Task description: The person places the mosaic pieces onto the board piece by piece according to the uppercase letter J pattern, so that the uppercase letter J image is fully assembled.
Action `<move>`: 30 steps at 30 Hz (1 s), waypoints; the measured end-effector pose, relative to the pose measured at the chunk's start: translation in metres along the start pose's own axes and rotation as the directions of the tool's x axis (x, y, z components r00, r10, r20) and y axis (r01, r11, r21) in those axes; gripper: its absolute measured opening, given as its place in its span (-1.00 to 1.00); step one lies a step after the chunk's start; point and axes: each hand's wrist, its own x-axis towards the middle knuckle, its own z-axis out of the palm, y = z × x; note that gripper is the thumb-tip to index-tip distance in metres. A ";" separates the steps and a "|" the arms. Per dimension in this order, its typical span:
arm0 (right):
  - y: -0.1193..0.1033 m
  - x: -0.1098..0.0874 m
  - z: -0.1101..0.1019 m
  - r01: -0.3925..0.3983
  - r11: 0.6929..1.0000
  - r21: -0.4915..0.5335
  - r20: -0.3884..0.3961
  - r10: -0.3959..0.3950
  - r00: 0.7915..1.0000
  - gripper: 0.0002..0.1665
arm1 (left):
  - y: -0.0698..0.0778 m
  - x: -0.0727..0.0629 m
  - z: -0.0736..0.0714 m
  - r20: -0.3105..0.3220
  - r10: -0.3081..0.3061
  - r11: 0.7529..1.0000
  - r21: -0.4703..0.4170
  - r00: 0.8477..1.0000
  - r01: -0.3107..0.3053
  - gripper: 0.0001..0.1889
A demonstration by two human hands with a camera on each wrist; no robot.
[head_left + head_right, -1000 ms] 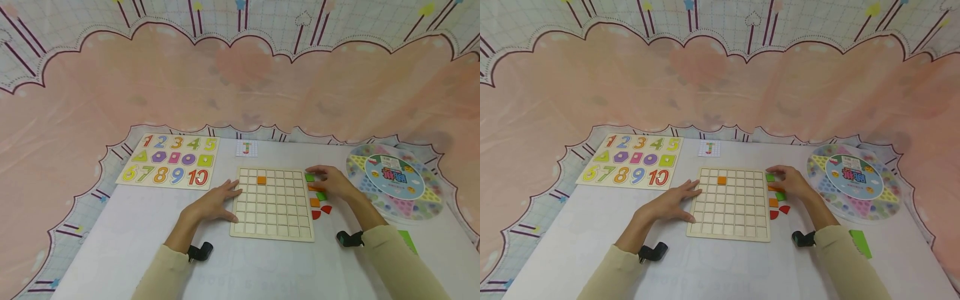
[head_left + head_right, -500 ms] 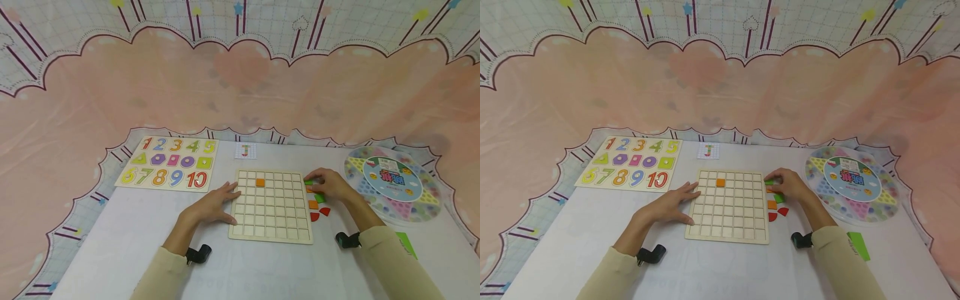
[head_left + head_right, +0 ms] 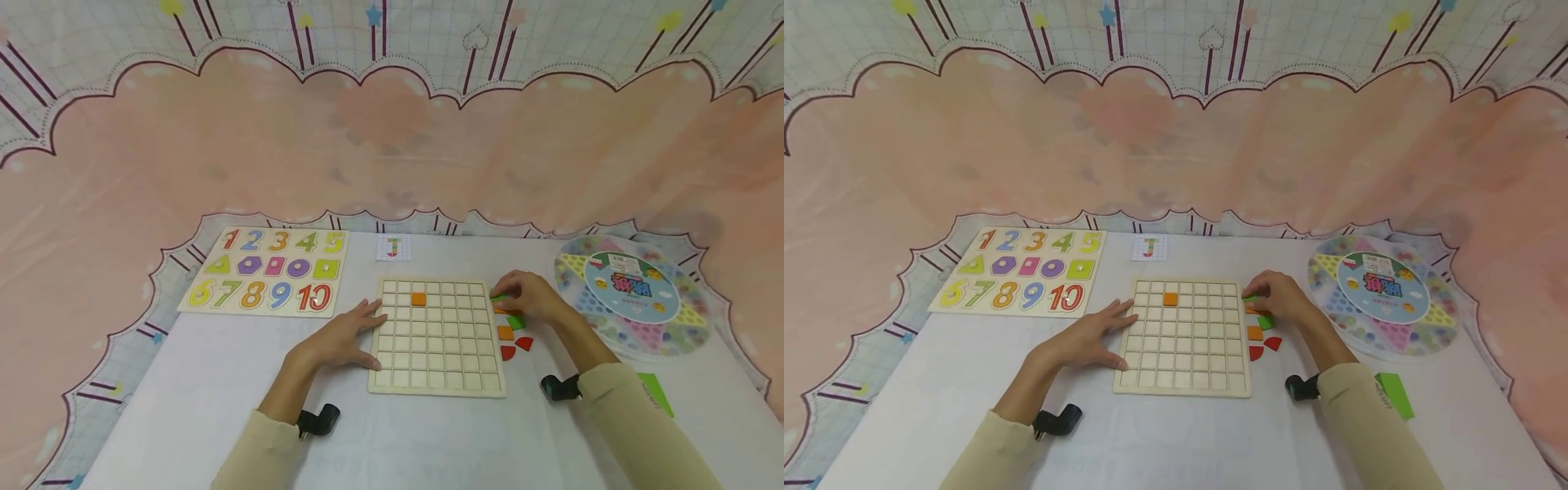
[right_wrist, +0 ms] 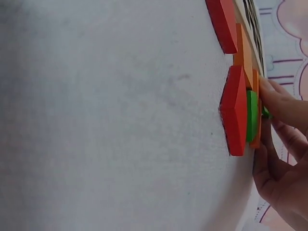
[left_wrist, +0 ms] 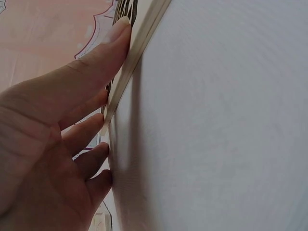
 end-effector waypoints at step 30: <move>-0.040 0.002 0.009 0.058 0.995 0.086 -0.078 -0.051 0.996 -0.75 | -0.002 0.001 0.004 -0.017 0.016 1.000 0.003 1.000 -0.016 -0.05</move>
